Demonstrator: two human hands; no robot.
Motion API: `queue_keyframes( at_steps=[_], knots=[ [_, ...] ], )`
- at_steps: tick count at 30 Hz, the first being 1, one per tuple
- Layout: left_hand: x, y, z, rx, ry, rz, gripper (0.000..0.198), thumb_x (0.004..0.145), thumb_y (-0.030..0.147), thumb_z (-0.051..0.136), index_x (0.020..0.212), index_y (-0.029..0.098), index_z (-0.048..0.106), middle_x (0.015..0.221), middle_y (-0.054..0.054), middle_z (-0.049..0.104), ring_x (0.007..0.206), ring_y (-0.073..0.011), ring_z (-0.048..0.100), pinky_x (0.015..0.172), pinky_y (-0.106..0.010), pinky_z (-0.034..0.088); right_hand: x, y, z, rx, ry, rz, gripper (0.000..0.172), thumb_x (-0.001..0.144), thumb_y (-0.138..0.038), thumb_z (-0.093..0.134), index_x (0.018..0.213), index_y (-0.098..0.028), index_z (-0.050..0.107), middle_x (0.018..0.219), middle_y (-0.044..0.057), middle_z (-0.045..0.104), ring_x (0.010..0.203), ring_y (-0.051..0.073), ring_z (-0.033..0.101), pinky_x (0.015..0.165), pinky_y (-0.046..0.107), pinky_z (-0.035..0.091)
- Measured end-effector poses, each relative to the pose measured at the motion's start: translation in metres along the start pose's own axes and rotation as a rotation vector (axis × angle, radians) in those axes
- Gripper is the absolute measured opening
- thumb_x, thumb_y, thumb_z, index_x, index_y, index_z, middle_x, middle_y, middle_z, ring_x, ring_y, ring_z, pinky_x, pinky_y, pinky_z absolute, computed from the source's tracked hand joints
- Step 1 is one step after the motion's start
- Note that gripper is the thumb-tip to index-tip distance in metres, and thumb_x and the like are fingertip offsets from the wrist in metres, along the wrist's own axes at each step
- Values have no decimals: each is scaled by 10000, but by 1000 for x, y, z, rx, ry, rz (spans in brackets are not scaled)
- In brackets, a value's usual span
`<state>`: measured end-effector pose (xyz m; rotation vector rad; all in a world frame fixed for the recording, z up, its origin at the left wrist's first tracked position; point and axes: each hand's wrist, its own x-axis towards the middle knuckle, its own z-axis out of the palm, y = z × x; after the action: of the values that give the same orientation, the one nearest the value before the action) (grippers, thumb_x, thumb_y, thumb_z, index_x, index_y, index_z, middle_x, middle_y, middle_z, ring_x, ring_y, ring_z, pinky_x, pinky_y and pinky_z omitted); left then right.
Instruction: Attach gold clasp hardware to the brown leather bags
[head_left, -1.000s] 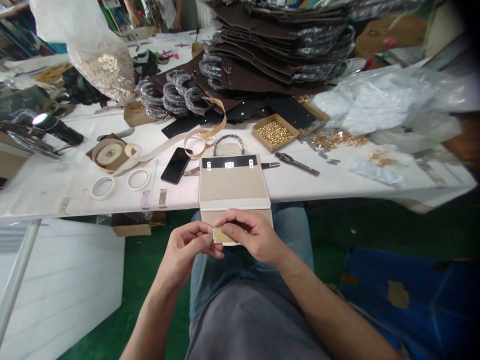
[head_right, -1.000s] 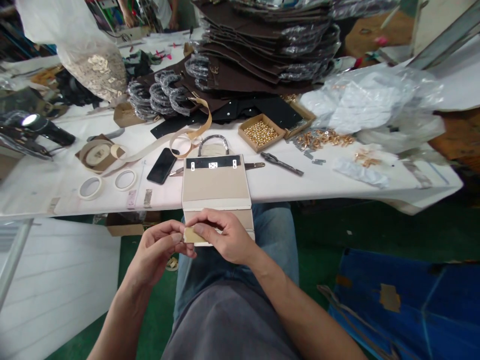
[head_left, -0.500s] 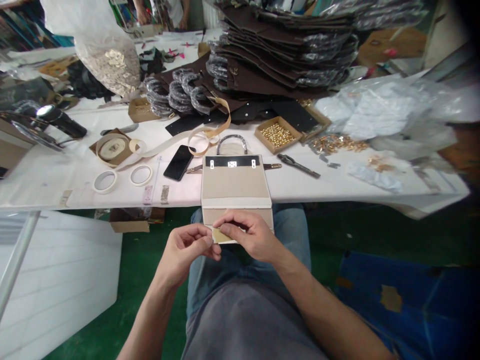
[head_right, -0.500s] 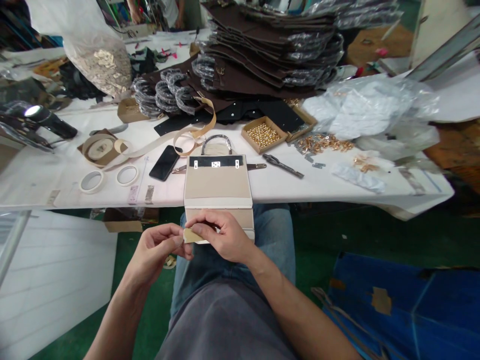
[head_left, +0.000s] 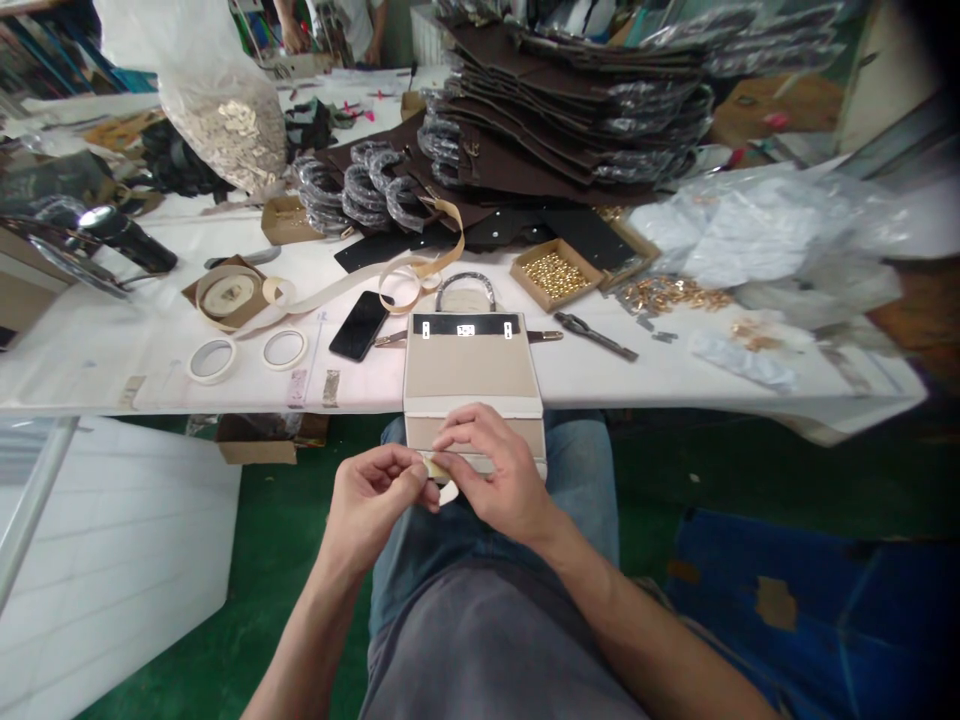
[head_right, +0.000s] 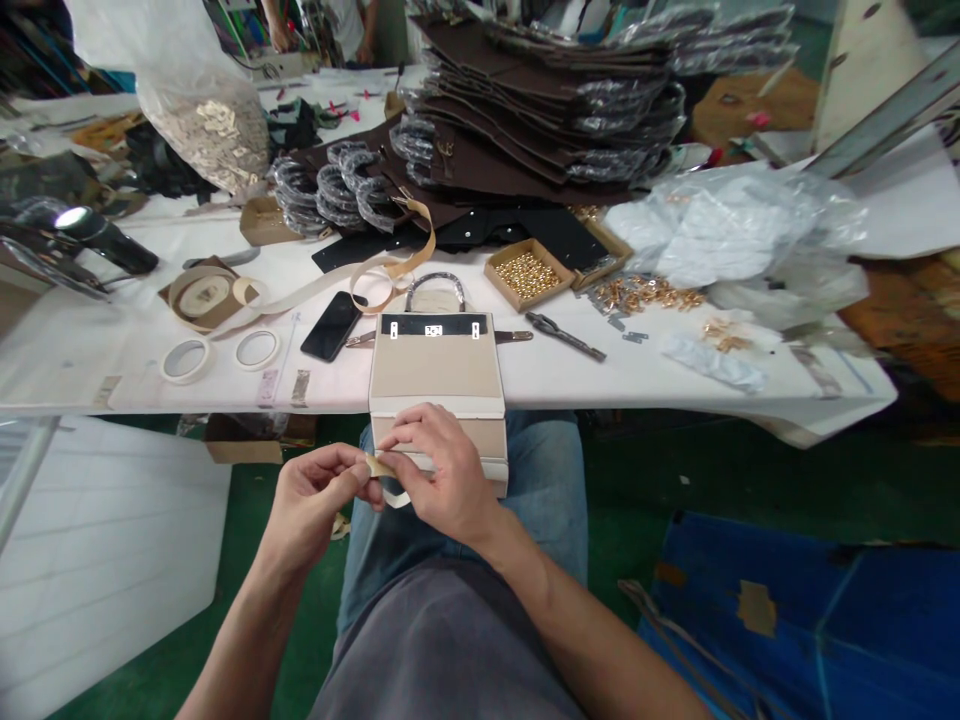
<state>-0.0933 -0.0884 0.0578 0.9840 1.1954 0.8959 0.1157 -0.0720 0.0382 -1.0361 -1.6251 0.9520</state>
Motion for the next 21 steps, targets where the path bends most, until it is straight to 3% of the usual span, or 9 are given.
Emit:
queue_keyframes(
  at_steps=[4, 16, 21],
  knots=[
    [0, 0, 6, 110, 113, 99, 207, 1003, 345, 800, 903, 165, 827, 764, -62, 818, 704, -194, 768, 727, -289, 627, -8, -12, 1, 21, -35, 51, 154, 1109, -208, 720, 1186, -259, 843, 1104, 53, 856, 1017, 222, 817, 919, 338, 668],
    [-7, -11, 19, 631, 213, 572, 131, 1013, 187, 747, 1008, 232, 870, 915, -16, 879, 785, -186, 830, 790, -271, 650, -8, -21, -7, -130, -32, 21, 196, 1040, -156, 729, 1129, -238, 883, 1055, 29, 901, 918, 214, 863, 873, 311, 692],
    [-8, -18, 20, 708, 174, 534, 132, 1030, 210, 736, 1039, 253, 861, 974, -40, 889, 846, -221, 837, 846, -311, 654, -8, -20, -8, -143, -76, 144, 165, 1010, -183, 752, 1065, -245, 895, 984, 38, 895, 858, 229, 853, 800, 316, 689]
  ],
)
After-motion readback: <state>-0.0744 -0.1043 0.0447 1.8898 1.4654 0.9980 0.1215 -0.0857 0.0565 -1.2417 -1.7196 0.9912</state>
